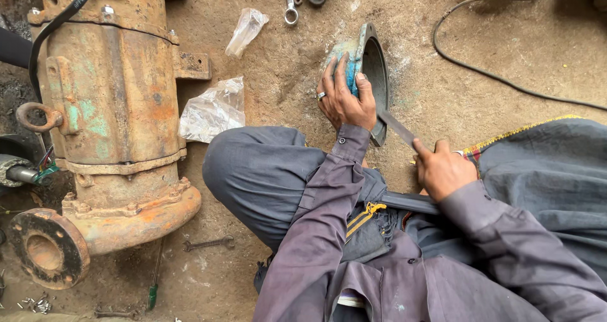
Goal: The person sits on the ground and uses a flat metal tool to scrape the surface of a curved metal part. They hold the part steady with one hand while repeatedly scraping with the other, removing surface material.
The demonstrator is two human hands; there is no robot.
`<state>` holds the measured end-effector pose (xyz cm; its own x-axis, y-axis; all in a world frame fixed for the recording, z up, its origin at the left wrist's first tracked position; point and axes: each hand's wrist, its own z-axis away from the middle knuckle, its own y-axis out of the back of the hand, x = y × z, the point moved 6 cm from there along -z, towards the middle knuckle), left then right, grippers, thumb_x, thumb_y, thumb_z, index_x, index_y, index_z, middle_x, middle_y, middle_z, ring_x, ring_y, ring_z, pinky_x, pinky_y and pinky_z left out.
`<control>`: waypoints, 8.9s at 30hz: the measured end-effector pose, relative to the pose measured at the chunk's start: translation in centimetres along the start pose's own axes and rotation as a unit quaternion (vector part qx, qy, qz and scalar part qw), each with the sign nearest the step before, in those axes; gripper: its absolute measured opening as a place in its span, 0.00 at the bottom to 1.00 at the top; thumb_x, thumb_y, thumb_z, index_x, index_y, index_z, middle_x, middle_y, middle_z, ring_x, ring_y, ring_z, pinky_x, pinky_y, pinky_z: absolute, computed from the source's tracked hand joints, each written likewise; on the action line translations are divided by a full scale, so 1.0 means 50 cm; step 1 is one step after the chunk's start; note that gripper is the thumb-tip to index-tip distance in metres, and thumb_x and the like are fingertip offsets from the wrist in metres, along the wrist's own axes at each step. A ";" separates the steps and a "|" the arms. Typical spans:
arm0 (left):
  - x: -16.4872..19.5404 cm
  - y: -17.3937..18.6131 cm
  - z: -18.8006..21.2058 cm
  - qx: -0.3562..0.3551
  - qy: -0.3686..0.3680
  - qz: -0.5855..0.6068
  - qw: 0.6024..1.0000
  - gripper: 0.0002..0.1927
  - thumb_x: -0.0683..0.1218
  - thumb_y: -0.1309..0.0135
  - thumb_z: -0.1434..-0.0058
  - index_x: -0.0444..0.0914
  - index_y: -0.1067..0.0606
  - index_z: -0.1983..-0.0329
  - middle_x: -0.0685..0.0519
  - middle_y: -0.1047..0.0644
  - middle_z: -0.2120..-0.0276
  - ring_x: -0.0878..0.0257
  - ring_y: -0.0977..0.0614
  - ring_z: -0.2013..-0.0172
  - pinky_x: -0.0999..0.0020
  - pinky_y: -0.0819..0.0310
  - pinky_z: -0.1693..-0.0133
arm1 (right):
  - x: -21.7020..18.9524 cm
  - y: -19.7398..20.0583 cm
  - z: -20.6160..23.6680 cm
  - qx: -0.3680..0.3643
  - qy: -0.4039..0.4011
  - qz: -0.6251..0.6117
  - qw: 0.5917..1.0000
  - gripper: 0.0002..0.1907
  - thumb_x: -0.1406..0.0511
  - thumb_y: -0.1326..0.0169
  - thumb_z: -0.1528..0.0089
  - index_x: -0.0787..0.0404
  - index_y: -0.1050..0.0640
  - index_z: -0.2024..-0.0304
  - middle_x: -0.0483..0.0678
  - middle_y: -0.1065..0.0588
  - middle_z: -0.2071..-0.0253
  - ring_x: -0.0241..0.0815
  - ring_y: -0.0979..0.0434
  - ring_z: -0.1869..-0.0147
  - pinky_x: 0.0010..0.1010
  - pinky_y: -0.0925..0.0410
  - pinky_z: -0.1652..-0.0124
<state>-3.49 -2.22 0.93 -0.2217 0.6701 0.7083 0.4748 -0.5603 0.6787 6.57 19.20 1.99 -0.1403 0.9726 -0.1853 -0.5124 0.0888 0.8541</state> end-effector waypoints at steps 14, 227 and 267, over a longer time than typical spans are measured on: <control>0.012 0.020 0.005 0.019 -0.010 0.037 0.999 0.26 0.54 0.53 0.32 0.42 0.28 0.33 0.46 0.29 0.35 0.46 0.30 0.33 0.50 0.39 0.32 | -0.085 -0.015 -0.067 0.035 0.064 0.120 0.990 0.23 0.63 0.51 0.39 0.60 0.26 0.41 0.57 0.27 0.64 0.54 0.19 0.70 0.43 0.26 0.76; 0.011 0.005 -0.038 0.021 -0.048 -0.012 0.999 0.25 0.60 0.64 0.26 0.45 0.23 0.39 0.48 0.28 0.33 0.49 0.28 0.34 0.53 0.41 0.31 | 0.032 -0.106 -0.118 -0.074 -0.092 -0.254 0.960 0.25 0.50 0.52 0.35 0.46 0.23 0.37 0.64 0.20 0.57 0.65 0.20 0.49 0.51 0.30 0.46; 0.006 0.006 -0.028 0.017 -0.087 0.011 0.996 0.32 0.63 0.71 0.28 0.44 0.25 0.35 0.47 0.29 0.32 0.49 0.31 0.34 0.52 0.42 0.30 | 0.049 -0.143 -0.139 -0.044 -0.071 -0.352 0.932 0.25 0.50 0.53 0.33 0.51 0.23 0.37 0.60 0.19 0.51 0.57 0.17 0.46 0.42 0.28 0.45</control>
<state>-4.62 -2.88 1.61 -0.0619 0.7341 0.6762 0.5071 -0.5604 0.6549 4.01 19.46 -7.92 0.3666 0.6997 -0.6131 -0.5034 0.7034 0.5018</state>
